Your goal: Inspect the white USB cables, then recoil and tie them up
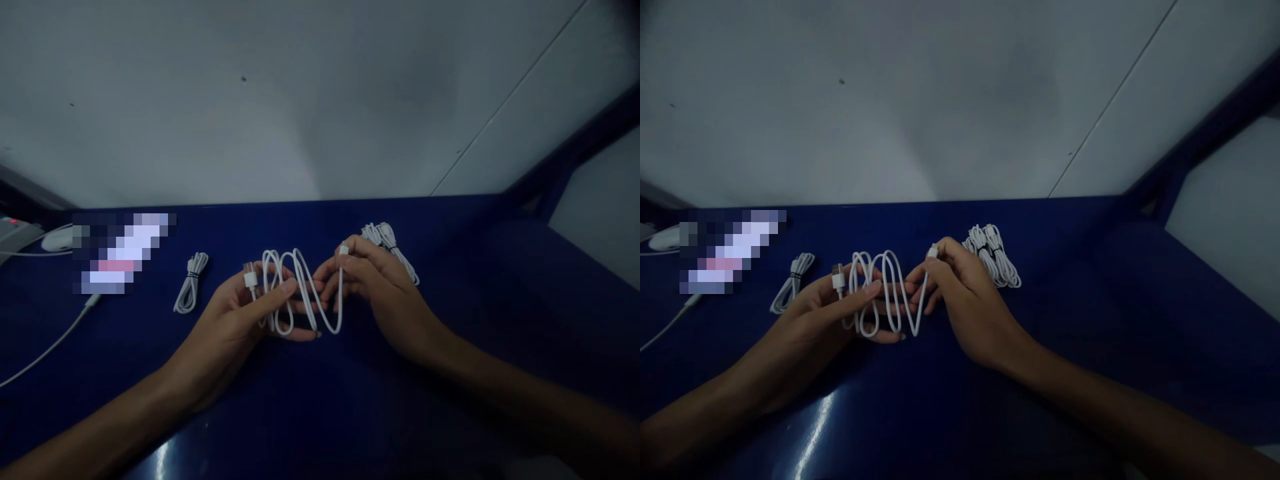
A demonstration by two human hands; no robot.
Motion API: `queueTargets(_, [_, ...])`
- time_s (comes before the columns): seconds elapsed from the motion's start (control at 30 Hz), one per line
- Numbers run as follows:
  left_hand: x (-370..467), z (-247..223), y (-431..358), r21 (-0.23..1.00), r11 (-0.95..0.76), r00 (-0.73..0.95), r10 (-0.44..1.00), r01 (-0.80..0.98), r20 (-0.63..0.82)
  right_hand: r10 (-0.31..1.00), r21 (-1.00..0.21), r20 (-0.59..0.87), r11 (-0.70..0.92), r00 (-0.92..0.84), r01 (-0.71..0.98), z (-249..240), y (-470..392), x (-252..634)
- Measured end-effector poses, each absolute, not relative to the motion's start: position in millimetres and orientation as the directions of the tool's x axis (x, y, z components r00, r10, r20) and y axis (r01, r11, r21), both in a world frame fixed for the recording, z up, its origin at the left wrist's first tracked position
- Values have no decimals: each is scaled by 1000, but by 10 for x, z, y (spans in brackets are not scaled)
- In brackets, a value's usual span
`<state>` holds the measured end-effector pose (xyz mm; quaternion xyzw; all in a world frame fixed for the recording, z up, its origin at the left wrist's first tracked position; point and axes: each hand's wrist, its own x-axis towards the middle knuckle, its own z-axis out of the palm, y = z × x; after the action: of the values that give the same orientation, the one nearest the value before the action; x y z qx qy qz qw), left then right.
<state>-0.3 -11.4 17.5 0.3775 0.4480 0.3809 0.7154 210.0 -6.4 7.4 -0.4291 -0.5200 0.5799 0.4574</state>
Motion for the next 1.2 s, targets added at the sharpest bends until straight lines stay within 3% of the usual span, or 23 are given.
queueTargets(0.17, [-18, 170, -114, 878, 421, 328, 882, -227, -338, 972, -985, -104, -131, -210, -115, 70, -73, 2088])
queueTargets(0.4, [-23, 190, -121, 885, 393, 424, 866, -250, -265, 865, -935, -236, -326, -443, -137, 56, -66, 2062])
queueTargets(0.53, [-31, 201, -120, 891, 389, 469, 848, -234, -247, 845, -926, -249, -351, -472, -140, 95, -81, 2058])
queueTargets(0.9, [-55, 137, -127, 906, 370, 464, 852, -207, -242, 924, -964, -193, -242, -329, -114, 34, -47, 2073])
queueTargets(1.2, [-25, 165, -115, 859, 425, 415, 863, -287, -289, 960, -974, -192, -211, -203, -79, 41, -66, 2069])
